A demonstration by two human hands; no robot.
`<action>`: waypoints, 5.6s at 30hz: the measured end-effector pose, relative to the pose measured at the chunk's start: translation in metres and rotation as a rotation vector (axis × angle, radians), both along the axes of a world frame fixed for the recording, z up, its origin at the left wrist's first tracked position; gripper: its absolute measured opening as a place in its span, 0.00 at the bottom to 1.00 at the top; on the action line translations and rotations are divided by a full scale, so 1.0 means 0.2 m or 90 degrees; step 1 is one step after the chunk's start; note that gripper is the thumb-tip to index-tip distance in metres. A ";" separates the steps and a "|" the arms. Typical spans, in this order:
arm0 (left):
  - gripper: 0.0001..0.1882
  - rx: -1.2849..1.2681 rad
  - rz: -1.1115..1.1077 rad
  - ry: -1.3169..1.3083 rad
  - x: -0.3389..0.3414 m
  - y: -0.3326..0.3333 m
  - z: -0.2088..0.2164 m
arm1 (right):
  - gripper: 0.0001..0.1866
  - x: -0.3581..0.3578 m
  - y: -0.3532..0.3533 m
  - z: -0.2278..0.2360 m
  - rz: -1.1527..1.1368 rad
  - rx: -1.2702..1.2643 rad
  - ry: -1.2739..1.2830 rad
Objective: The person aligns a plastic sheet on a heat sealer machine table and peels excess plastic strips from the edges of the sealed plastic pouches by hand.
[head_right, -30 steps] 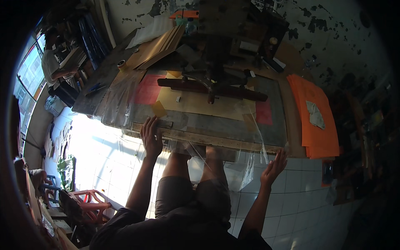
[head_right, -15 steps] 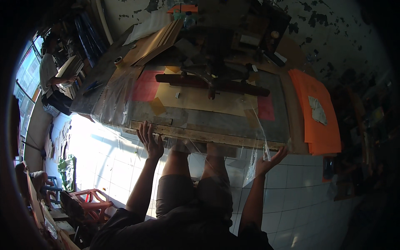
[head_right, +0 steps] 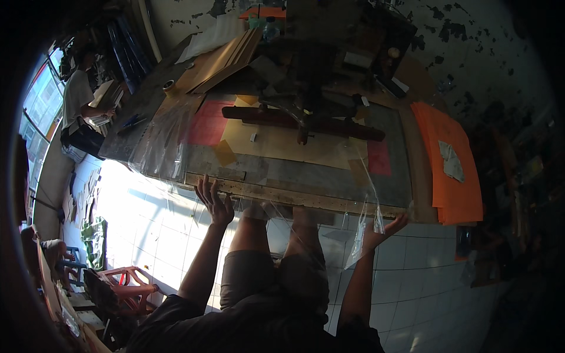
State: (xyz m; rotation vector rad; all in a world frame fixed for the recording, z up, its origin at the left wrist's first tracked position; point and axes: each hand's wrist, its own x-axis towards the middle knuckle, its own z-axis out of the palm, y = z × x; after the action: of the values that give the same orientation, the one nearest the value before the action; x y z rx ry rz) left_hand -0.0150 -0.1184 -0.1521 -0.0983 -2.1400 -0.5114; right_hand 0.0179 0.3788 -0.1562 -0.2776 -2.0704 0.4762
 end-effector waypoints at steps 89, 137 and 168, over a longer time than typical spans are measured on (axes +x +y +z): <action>0.32 0.007 0.011 0.012 -0.02 -0.01 -0.06 | 0.46 0.01 -0.03 0.01 -0.030 -0.025 -0.037; 0.32 -0.015 0.009 0.007 -0.01 0.00 -0.06 | 0.47 0.00 0.00 -0.02 -0.037 -0.007 -0.025; 0.30 -0.002 0.018 0.038 -0.03 -0.02 -0.10 | 0.49 0.03 -0.07 0.06 -0.035 -0.073 -0.070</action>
State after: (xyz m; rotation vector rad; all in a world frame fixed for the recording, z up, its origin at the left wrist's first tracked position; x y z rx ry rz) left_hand -0.0219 -0.1231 -0.1715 -0.0844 -2.0804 -0.4835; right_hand 0.0237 0.3648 -0.1443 -0.4364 -2.1395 0.5577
